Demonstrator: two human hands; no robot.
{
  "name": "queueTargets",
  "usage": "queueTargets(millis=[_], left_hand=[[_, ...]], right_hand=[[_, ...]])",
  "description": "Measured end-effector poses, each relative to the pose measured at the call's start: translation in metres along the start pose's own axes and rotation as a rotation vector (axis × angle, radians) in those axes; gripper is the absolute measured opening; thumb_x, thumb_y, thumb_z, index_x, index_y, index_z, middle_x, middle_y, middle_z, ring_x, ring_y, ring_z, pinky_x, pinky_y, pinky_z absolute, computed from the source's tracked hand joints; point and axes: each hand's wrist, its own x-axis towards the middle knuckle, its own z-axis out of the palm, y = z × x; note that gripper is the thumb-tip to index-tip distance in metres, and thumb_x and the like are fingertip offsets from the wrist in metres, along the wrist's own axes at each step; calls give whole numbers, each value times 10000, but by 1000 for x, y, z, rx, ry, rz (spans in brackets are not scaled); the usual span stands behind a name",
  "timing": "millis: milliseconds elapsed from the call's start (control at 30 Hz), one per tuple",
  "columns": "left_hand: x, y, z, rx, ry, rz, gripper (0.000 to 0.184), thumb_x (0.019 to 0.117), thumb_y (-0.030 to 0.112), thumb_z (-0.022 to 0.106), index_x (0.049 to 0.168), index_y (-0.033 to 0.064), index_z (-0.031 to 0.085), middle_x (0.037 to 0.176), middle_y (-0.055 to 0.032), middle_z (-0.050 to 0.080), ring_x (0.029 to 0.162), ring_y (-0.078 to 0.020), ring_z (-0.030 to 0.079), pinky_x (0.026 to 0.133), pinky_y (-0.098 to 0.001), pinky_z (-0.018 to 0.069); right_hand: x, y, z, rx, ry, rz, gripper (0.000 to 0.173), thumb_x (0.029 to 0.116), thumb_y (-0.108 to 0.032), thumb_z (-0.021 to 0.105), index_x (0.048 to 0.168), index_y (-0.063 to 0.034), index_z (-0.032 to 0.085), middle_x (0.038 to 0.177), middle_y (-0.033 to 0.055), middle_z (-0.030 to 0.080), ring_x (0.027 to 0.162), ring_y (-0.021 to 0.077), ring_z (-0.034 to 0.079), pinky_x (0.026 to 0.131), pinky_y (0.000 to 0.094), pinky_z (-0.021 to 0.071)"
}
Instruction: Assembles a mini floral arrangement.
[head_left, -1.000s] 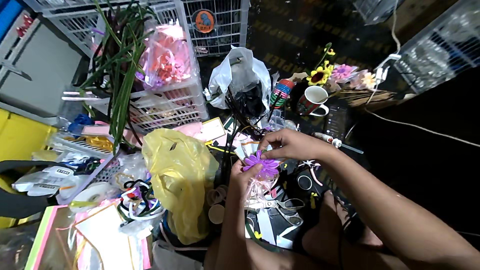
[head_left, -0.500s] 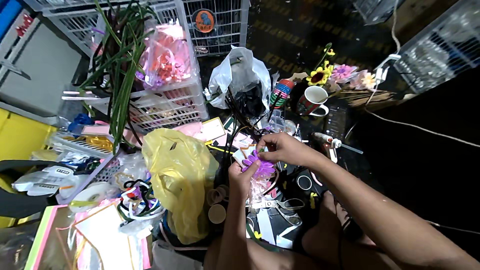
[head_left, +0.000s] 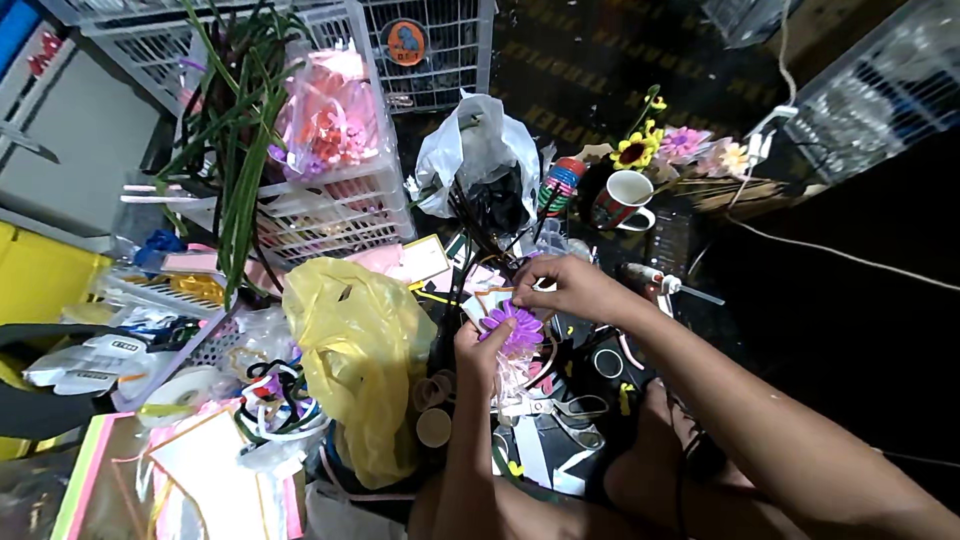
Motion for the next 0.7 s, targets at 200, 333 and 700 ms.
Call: queueTargets(millis=[200,333,700], left_hand=[[-2,2,1,-8,9,16,148,884,-64,678,1023,-92,637,869,-129,718,788,-147,717,756,-307,617],[-3,2,3,22,31,55,157,864,-64,698,1010,-85,643,856,-111,720,784,-132,717,751,-299,619],[-1,3,0,-123,-77,21,280,872,-77,659,1134,-95,563,932,-126,708,841,-152,715,798,-315,615]], right_hand=[[3,-8,4,75,25,149,222,940,-165,729,753,-53,689,1274,118,625,1076,184,617,861,373,524],[4,-12,6,84,77,211,229,918,-117,723,718,-30,652,1340,146,593,1197,245,578,937,452,501],[-6,-12,-3,92,23,135,241,944,-327,728,919,-88,749,1375,146,574,1296,315,512,1032,530,450]])
